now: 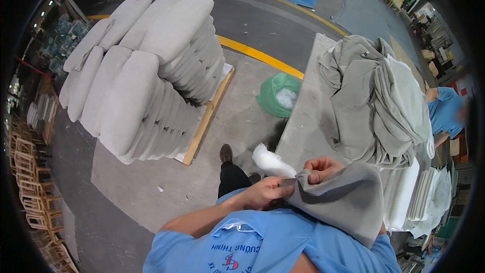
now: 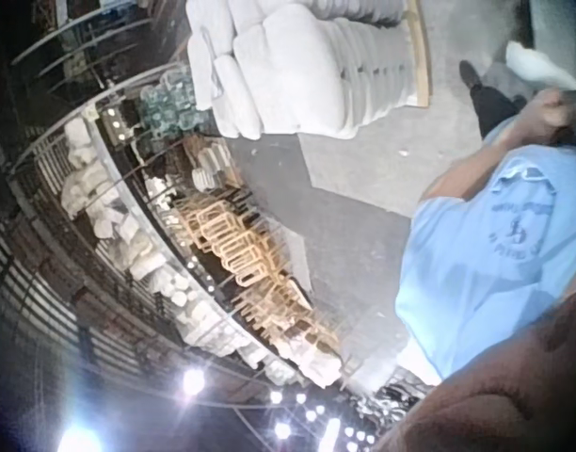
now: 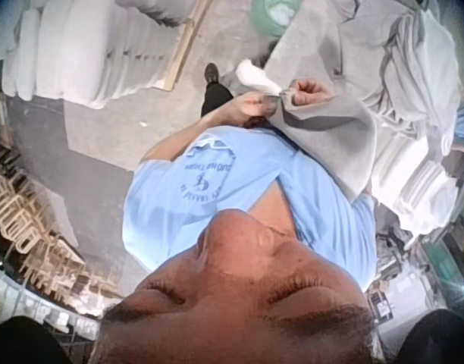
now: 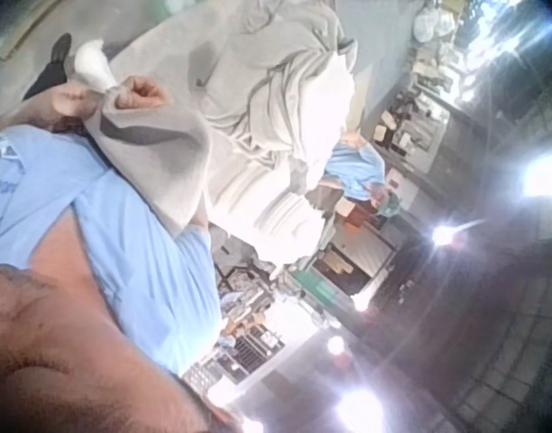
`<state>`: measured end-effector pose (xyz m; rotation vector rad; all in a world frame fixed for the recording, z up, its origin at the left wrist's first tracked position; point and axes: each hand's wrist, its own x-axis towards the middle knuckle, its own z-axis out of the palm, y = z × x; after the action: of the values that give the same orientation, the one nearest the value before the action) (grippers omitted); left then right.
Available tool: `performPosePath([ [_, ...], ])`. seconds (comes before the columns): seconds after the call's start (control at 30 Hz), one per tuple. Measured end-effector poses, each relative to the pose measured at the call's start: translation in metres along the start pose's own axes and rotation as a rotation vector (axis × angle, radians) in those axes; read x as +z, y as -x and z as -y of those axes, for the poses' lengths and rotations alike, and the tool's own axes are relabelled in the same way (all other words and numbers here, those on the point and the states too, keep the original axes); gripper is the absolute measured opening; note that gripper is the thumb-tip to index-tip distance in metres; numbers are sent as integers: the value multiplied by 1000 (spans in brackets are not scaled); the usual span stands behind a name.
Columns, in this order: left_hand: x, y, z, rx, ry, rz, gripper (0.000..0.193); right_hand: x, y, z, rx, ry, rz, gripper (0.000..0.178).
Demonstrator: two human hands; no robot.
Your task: The person inserts white foam inserts into gray fabric covers, aligns the edges, and secures the openings by hand. The finished cushions are stacked on a nearby pallet while the person continues the process with additional inserts and covers.
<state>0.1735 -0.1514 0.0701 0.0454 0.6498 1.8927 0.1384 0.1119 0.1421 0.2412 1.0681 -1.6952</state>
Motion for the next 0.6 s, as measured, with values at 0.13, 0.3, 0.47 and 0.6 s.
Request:
performPosePath([
  [0.13, -8, 12, 3, 106, 38, -95, 40, -8, -32, 10, 1, 33, 52, 36],
  [0.3, -24, 11, 13, 302, 39, -463, 35, 1, -75, 25, -142, 589, -192, 31],
  [0.47, -62, -2, 16, 384, -272, -826, 33, 13, -113, 31, -371, 1252, -366, 28],
  [0.6, -94, -12, 24, 310, -651, -950, 35, 2, -134, 27, -284, 1404, -379, 21],
])
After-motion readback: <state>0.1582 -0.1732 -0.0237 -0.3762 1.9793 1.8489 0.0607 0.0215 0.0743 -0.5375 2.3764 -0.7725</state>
